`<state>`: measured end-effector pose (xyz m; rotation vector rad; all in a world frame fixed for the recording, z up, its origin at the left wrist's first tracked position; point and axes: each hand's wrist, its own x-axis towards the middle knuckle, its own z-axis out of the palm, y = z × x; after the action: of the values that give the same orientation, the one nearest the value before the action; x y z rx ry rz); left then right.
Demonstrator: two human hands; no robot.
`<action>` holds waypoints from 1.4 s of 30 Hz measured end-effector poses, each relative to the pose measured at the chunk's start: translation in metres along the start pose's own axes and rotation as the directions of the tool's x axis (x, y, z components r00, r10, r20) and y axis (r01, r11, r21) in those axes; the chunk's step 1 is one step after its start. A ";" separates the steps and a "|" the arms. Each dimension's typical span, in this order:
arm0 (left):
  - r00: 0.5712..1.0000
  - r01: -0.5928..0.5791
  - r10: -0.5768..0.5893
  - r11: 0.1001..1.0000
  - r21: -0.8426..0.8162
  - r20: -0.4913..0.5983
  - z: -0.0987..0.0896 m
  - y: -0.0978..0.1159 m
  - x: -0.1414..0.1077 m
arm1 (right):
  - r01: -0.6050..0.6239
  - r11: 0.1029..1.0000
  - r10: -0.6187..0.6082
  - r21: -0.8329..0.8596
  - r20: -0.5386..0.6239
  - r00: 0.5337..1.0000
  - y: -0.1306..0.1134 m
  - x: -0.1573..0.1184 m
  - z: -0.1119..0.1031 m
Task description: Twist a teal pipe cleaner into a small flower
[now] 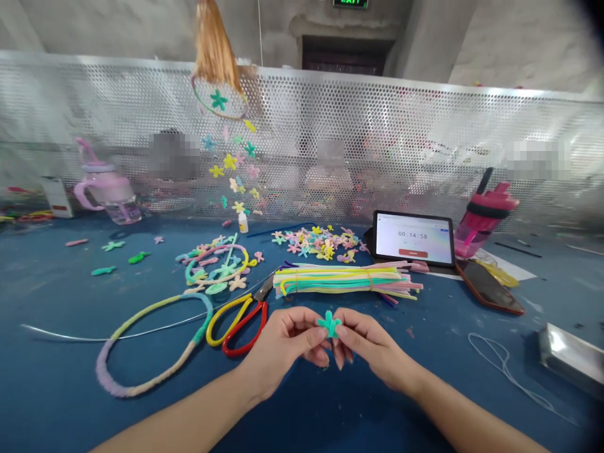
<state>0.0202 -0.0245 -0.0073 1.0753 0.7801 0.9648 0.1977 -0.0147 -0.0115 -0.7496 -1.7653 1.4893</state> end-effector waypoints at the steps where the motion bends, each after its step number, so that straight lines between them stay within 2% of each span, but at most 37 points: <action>1: 1.000 -0.002 0.002 1.000 0.003 -0.011 0.000 0.000 0.000 | -0.009 0.999 0.009 0.040 0.005 1.000 -0.001 0.001 0.001; 7: 0.998 -0.032 0.033 0.999 0.010 -0.047 0.002 0.002 -0.001 | -0.049 0.978 0.053 0.202 -0.017 0.998 -0.001 0.003 0.007; 12: 0.996 -0.053 0.055 0.998 0.027 -0.066 0.005 0.004 -0.004 | -0.046 0.971 0.059 0.235 -0.048 0.997 0.004 0.002 0.010; 16: 0.998 -0.050 0.053 0.997 0.060 -0.043 0.001 0.007 -0.001 | -0.009 0.997 0.015 0.072 -0.090 0.996 0.000 0.003 0.007; 19: 0.998 -0.061 0.064 0.991 0.119 -0.020 -0.006 0.009 0.004 | -0.031 0.994 0.025 -0.106 -0.056 0.998 -0.004 0.004 0.002; 25: 0.996 -0.086 0.083 0.963 0.255 0.024 -0.011 0.006 0.008 | -0.033 0.951 0.025 -0.308 -0.030 0.999 -0.003 0.004 0.000; 31: 0.997 -0.073 0.079 0.954 0.291 -0.012 -0.007 0.005 0.006 | 0.031 0.860 -0.058 -0.510 -0.037 0.998 -0.006 0.003 0.003; 37: 0.995 -0.070 0.085 0.963 0.262 -0.048 -0.004 0.004 0.005 | 0.064 0.792 -0.133 -0.608 -0.069 0.989 -0.006 0.003 0.006; 42: 0.993 -0.068 0.090 0.960 0.271 -0.069 -0.004 0.001 0.004 | 0.036 0.743 -0.151 -0.669 -0.115 0.982 -0.005 0.003 0.009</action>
<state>0.0185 -0.0189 -0.0080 1.3171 0.9607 0.9943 0.1891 -0.0185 -0.0074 -1.0727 -2.1808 0.6657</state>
